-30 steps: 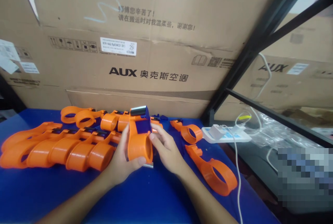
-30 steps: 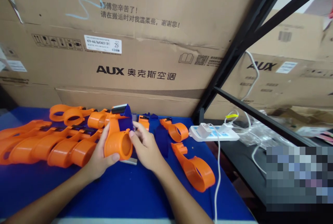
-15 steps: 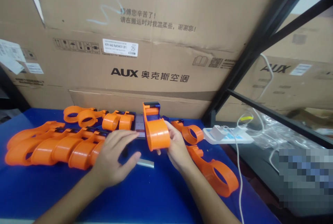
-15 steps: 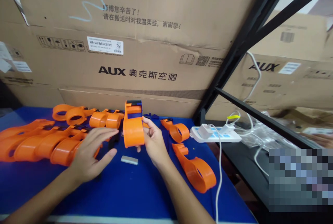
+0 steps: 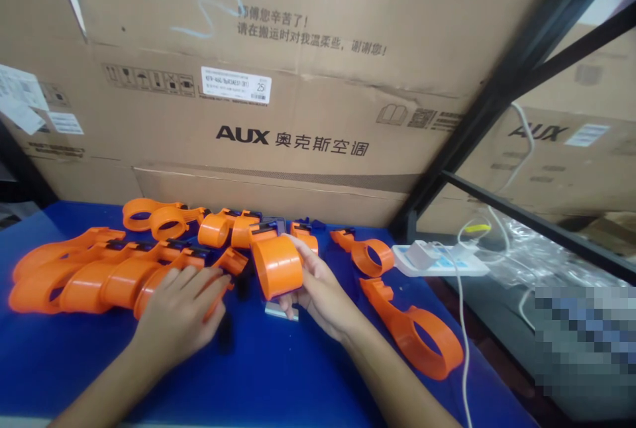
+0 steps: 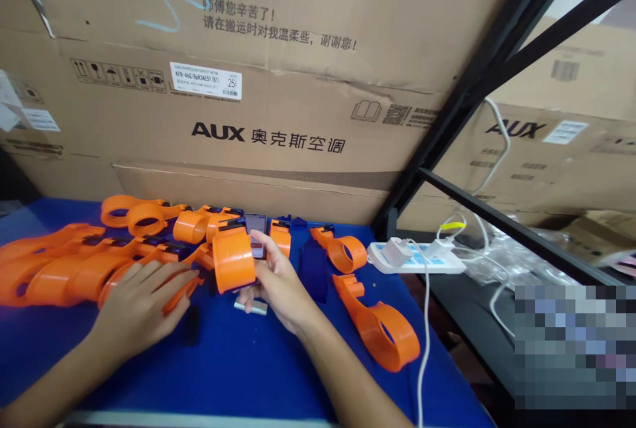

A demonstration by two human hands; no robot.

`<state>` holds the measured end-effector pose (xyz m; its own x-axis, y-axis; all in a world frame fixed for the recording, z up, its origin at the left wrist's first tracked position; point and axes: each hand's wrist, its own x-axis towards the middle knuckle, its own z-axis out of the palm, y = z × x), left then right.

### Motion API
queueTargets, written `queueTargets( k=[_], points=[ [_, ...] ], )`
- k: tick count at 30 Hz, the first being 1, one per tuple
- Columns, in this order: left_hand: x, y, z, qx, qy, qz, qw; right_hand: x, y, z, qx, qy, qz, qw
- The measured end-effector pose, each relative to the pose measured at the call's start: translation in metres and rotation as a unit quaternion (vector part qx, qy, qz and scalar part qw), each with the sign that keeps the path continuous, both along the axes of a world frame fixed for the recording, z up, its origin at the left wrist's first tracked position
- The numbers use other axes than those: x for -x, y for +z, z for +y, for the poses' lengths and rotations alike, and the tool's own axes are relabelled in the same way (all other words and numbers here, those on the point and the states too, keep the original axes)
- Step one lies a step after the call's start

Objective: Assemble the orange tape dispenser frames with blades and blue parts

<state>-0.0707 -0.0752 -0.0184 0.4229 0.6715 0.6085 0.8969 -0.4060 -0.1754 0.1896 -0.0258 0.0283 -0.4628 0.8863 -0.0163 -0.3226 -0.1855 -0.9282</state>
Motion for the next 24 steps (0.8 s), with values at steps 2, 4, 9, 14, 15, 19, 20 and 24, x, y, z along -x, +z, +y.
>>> queueTargets(
  k=[2, 4, 9, 14, 15, 19, 20, 24],
  points=[
    [-0.002, 0.002, 0.000, -0.017, -0.005, -0.027, 0.999, -0.001, 0.000, 0.001, 0.004, -0.001, 0.002, 1.000],
    [0.000, 0.008, 0.002, -0.028, 0.002, -0.054, 0.998, -0.001, -0.001, 0.001, 0.002, -0.004, 0.005, 1.000],
    [0.017, 0.031, 0.007, -0.056, 0.019, -0.156, 0.986, 0.003, -0.007, -0.003, 0.013, 0.016, 0.011, 1.000],
    [0.034, 0.057, 0.002, -0.065, 0.028, -0.319, 0.945, 0.025, -0.019, -0.014, 0.063, 0.093, 0.068, 0.991],
    [0.036, 0.061, 0.001, -0.078, 0.031, -0.329, 0.941, 0.030, -0.023, -0.018, 0.073, 0.115, 0.070, 0.988],
    [0.039, 0.066, 0.001, -0.099, 0.028, -0.329, 0.939, 0.049, -0.038, -0.028, 0.111, 0.152, 0.077, 0.979],
    [0.039, 0.066, 0.002, -0.100, 0.025, -0.327, 0.939, 0.053, -0.042, -0.030, 0.120, 0.159, 0.079, 0.977],
    [0.036, 0.065, 0.006, -0.111, 0.011, -0.326, 0.939, 0.063, -0.056, -0.028, 0.143, 0.176, 0.085, 0.970]
  ],
)
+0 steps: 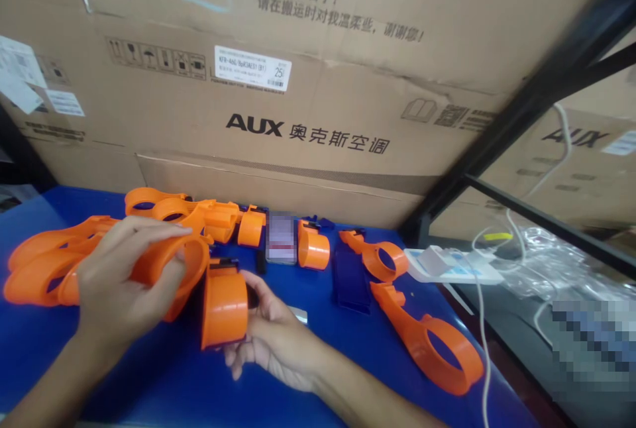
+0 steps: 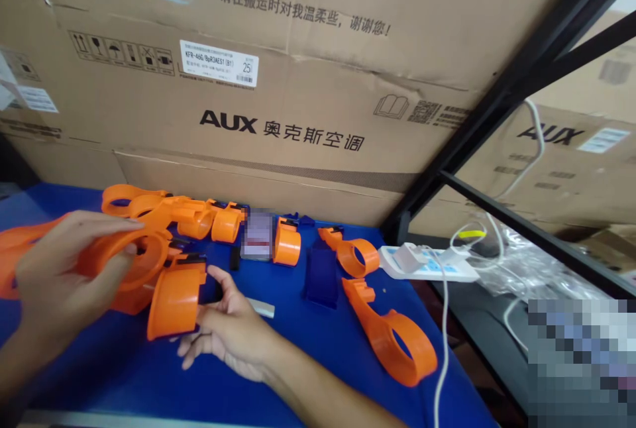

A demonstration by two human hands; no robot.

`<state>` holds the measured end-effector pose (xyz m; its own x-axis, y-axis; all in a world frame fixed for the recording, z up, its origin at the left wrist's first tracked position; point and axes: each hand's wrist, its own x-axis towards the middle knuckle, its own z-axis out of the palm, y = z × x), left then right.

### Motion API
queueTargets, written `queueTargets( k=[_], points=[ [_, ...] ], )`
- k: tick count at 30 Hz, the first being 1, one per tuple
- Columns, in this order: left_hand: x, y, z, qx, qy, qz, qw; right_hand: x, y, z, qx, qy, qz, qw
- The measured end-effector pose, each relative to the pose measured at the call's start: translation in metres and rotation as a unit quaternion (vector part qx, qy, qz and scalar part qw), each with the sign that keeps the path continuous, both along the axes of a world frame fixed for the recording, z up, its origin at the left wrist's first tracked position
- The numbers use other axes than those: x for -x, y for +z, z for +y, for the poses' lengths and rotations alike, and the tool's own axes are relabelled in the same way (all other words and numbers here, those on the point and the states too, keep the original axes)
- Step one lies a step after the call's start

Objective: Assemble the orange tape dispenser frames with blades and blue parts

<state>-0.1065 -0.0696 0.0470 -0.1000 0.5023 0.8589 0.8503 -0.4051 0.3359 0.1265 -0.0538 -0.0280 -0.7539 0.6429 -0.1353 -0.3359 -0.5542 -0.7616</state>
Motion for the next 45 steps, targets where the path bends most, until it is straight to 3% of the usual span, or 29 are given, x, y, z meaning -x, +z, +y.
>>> queueTargets(
  k=[8, 17, 23, 30, 32, 34, 38, 41, 45],
  points=[
    [-0.013, 0.007, -0.001, -0.030, -0.021, 0.045, 0.998, 0.000, -0.001, 0.007, 0.030, 0.018, 0.008, 0.999],
    [-0.018, 0.019, -0.008, -0.029, -0.005, 0.079, 0.996, -0.012, 0.019, 0.014, 0.081, 0.150, 0.046, 0.984],
    [-0.028, 0.021, -0.008, -0.043, -0.031, 0.093, 0.994, -0.011, 0.011, 0.012, 0.094, 0.139, 0.014, 0.986],
    [-0.049, 0.011, 0.000, 0.000, -0.094, 0.113, 0.989, -0.016, 0.009, 0.011, 0.058, 0.119, -0.009, 0.991],
    [-0.057, 0.009, 0.005, -0.001, -0.108, 0.127, 0.986, -0.020, 0.011, 0.011, 0.024, 0.067, -0.023, 0.997],
    [-0.065, 0.009, 0.010, 0.007, -0.121, 0.131, 0.984, -0.025, 0.016, 0.013, -0.010, -0.038, -0.040, 0.998],
    [-0.082, 0.010, 0.018, 0.024, -0.146, 0.128, 0.981, -0.038, 0.035, 0.021, -0.034, -0.243, -0.030, 0.969],
    [-0.094, 0.010, 0.022, 0.036, -0.183, 0.118, 0.975, -0.046, 0.048, 0.026, -0.024, -0.281, -0.023, 0.959],
    [-0.106, 0.009, 0.018, 0.117, -0.293, 0.055, 0.947, -0.048, 0.048, 0.031, -0.039, -0.326, -0.050, 0.943]
  ],
)
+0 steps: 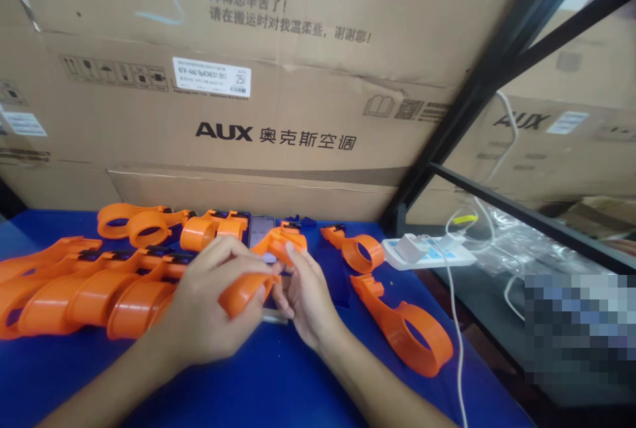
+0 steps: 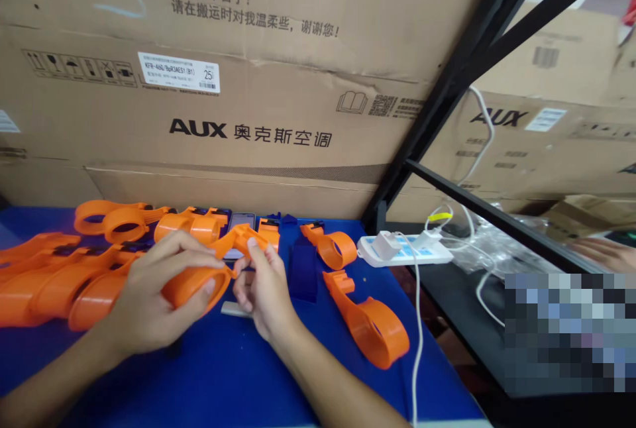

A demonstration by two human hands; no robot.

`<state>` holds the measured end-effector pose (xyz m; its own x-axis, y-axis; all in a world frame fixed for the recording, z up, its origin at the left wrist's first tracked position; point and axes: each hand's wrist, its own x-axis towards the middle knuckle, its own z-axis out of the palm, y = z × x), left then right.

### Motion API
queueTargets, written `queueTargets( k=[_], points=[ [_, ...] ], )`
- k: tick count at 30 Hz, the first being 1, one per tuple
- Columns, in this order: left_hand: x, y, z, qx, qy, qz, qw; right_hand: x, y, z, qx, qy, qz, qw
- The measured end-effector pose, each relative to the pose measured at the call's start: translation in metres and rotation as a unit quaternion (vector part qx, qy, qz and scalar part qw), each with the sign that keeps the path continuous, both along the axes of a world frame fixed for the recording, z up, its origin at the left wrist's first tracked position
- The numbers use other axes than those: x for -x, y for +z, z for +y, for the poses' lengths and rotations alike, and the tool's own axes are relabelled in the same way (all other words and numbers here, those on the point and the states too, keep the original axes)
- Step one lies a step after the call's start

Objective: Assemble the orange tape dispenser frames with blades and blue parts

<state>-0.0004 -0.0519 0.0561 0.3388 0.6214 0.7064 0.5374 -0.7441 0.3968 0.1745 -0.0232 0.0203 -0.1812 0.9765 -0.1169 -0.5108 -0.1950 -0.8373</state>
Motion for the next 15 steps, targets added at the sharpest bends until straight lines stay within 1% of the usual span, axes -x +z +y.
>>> queueTargets(
  k=[2, 4, 5, 7, 8, 9, 10, 12, 13, 14, 15],
  points=[
    [-0.006, -0.003, -0.008, 0.074, -0.063, -0.032, 0.995, -0.001, -0.003, 0.002, -0.009, -0.014, -0.024, 1.000],
    [-0.012, -0.009, -0.017, 0.143, -0.114, -0.076, 0.980, -0.004, -0.004, 0.004, -0.024, -0.024, -0.047, 0.998],
    [-0.015, -0.014, -0.021, 0.176, -0.125, -0.109, 0.970, -0.006, -0.003, 0.006, -0.034, -0.036, -0.057, 0.997],
    [-0.024, -0.027, -0.024, 0.240, -0.110, -0.206, 0.942, -0.012, 0.000, 0.008, -0.060, -0.066, -0.080, 0.993],
    [-0.028, -0.035, -0.024, 0.283, -0.091, -0.265, 0.917, -0.015, 0.002, 0.009, -0.075, -0.078, -0.091, 0.990],
    [-0.033, -0.042, -0.023, 0.320, -0.077, -0.329, 0.885, -0.017, 0.003, 0.010, -0.089, -0.087, -0.101, 0.987],
    [-0.039, -0.049, -0.021, 0.365, -0.073, -0.385, 0.844, -0.018, 0.005, 0.011, -0.100, -0.091, -0.110, 0.985],
    [-0.048, -0.061, -0.016, 0.466, -0.100, -0.464, 0.747, -0.018, 0.005, 0.011, -0.114, -0.086, -0.130, 0.981],
    [-0.052, -0.065, -0.015, 0.493, -0.114, -0.494, 0.707, -0.017, 0.005, 0.011, -0.115, -0.076, -0.143, 0.980],
    [-0.055, -0.069, -0.014, 0.509, -0.131, -0.513, 0.679, -0.016, 0.004, 0.011, -0.115, -0.063, -0.160, 0.978],
    [-0.056, -0.071, -0.014, 0.514, -0.142, -0.526, 0.662, -0.014, 0.002, 0.011, -0.118, -0.049, -0.177, 0.976]
  ],
)
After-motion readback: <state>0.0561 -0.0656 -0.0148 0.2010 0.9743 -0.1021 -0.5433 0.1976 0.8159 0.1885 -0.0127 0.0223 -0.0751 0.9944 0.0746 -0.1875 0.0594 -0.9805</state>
